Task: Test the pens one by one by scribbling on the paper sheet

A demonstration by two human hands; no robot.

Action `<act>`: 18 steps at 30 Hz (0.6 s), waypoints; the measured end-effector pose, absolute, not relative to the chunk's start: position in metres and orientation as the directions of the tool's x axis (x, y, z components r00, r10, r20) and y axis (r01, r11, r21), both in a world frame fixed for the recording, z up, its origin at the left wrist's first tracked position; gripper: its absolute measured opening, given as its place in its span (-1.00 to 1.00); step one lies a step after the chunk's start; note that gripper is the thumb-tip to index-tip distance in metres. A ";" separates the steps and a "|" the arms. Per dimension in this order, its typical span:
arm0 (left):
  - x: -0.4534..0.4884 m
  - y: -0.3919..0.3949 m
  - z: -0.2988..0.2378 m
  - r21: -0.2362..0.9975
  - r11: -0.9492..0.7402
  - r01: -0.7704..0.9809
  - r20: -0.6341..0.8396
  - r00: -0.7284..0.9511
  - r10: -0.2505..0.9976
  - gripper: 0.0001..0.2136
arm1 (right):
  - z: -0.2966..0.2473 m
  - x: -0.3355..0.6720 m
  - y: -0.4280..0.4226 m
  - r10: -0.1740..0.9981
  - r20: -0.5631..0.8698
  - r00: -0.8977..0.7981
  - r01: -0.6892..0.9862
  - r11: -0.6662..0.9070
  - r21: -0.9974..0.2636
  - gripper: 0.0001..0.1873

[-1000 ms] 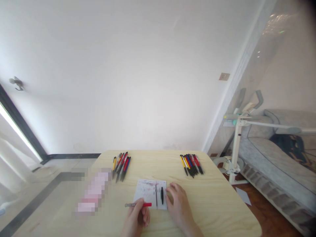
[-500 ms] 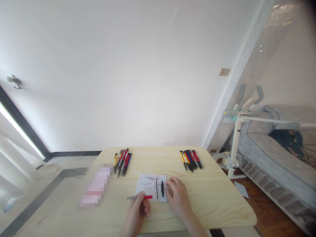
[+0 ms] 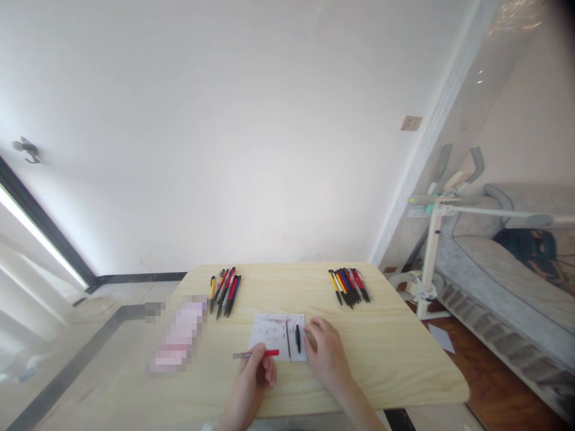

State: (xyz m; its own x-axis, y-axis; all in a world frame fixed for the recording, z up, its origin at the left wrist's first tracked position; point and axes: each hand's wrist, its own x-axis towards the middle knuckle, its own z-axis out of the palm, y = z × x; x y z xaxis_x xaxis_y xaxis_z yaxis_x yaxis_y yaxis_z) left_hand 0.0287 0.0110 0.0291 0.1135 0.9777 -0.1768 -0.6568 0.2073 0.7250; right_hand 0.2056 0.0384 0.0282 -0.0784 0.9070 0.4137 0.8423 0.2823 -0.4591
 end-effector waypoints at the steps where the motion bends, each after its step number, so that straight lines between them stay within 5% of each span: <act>1: 0.029 0.011 0.029 0.726 0.209 -0.655 -0.179 0.113 0.977 -0.66 | 0.029 0.206 0.038 0.907 0.415 -0.077 0.842 0.282 -0.460 -0.78; 12: 0.029 0.012 0.032 0.750 0.213 -0.626 -0.191 0.103 0.976 -0.64 | 0.028 0.206 0.039 0.909 0.411 -0.069 0.831 0.280 -0.480 -0.77; 18: 0.030 0.012 0.033 0.762 0.207 -0.613 -0.190 0.095 0.977 -0.61 | 0.029 0.207 0.038 0.877 0.481 -0.014 0.736 0.334 -0.589 -0.77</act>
State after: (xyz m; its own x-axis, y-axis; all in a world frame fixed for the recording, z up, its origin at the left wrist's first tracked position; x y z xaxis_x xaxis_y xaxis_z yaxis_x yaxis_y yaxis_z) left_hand 0.0299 0.0123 0.0330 0.0947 0.9772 -0.1898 -0.6135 0.2075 0.7620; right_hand 0.2075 0.0379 0.0293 -0.0136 0.8768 0.4807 0.7356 0.3344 -0.5891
